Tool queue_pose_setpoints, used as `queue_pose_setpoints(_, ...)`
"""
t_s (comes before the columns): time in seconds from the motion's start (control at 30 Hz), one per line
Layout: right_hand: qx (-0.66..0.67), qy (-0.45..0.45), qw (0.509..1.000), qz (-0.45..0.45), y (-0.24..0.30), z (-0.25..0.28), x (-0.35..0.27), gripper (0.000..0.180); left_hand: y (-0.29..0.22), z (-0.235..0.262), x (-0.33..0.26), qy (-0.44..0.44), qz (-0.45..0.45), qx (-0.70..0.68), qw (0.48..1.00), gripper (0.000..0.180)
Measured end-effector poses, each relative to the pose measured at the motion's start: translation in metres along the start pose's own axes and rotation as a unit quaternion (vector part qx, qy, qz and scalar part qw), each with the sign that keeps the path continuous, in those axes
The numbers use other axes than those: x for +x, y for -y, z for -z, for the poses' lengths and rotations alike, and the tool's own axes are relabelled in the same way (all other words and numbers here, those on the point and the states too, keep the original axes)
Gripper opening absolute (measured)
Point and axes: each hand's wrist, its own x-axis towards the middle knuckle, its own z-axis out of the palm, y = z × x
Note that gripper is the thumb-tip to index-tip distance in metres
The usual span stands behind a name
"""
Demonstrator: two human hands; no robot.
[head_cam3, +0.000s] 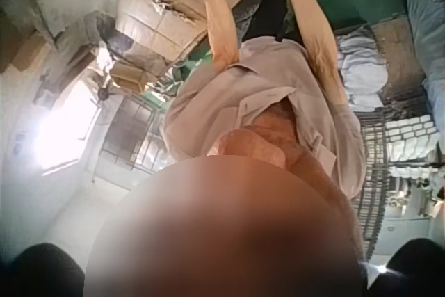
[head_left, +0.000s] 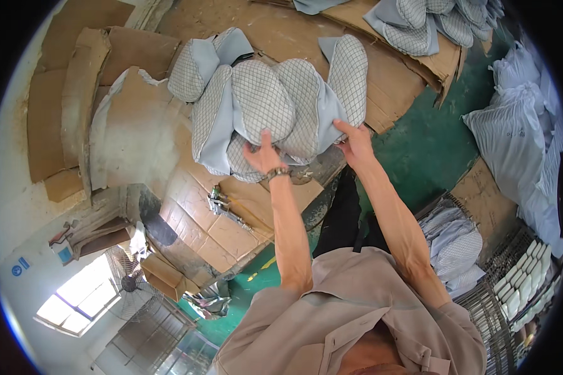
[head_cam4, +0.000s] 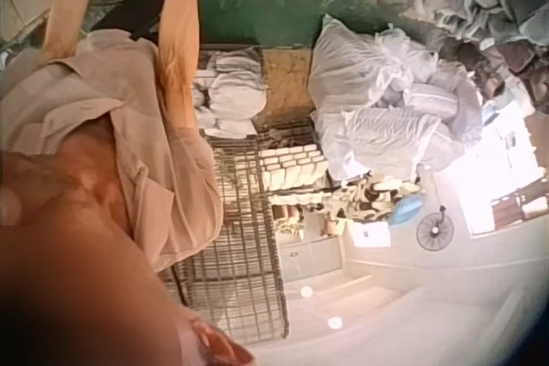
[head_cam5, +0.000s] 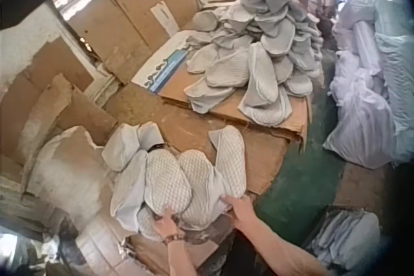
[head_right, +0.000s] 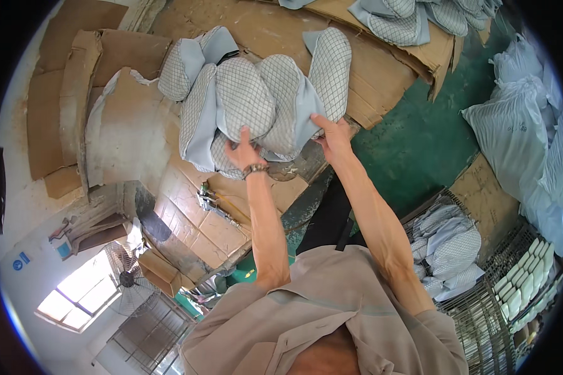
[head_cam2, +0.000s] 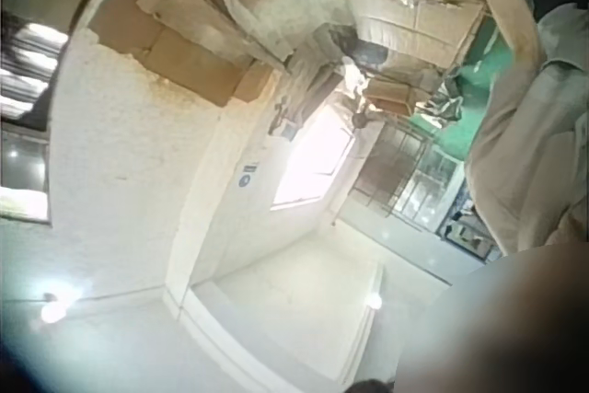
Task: Spraying adhesive and organizing mesh seat covers in a factory setting.
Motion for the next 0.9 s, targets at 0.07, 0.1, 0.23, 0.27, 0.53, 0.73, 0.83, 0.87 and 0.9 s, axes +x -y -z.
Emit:
queue_pose_setpoints(0.07, 0.036, 0.054, 0.998, 0.015, 0.024, -0.033, -0.036, 0.049, -0.028, 0.03, 0.016, 0.037, 0.025, -0.093, 0.995, 0.097)
queue_pose_setpoints(0.1, 0.04, 0.079, 0.995, 0.039, 0.037, -0.043, -0.049, 0.048, -0.038, 0.035, 0.022, 0.034, 0.024, -0.096, 0.994, 0.097)
queue_pose_setpoints(0.23, 0.024, 0.089, 0.993, 0.075, 0.048, -0.058, -0.064, 0.045, -0.049, 0.026, 0.054, 0.056, 0.092, -0.217, 0.97, 0.087)
queue_pose_setpoints(0.27, 0.023, 0.097, 0.992, 0.077, 0.046, -0.064, -0.065, 0.045, -0.041, 0.03, 0.074, 0.116, 0.133, -0.25, 0.952, 0.081)
queue_pose_setpoints(0.53, -0.059, 0.099, 0.992, 0.048, 0.008, -0.088, -0.05, 0.045, -0.056, 0.008, 0.141, 0.252, 0.181, -0.338, 0.888, 0.046)
queue_pose_setpoints(0.73, 0.026, 0.126, 0.987, 0.096, 0.041, -0.089, -0.076, 0.043, -0.125, 0.006, 0.082, 0.262, -0.076, -0.351, 0.896, 0.059)
queue_pose_setpoints(0.83, 0.083, 0.13, 0.979, 0.133, 0.098, -0.07, -0.13, 0.04, -0.201, 0.001, -0.009, 0.314, -0.155, -0.339, 0.873, 0.056)
queue_pose_setpoints(0.87, 0.085, 0.132, 0.975, 0.155, 0.112, -0.065, -0.15, 0.041, -0.219, 0.005, -0.033, 0.322, -0.16, -0.339, 0.869, 0.056)
queue_pose_setpoints(0.9, 0.089, 0.132, 0.971, 0.178, 0.12, -0.059, -0.165, 0.043, -0.23, 0.007, -0.056, 0.333, -0.211, -0.34, 0.854, 0.056)
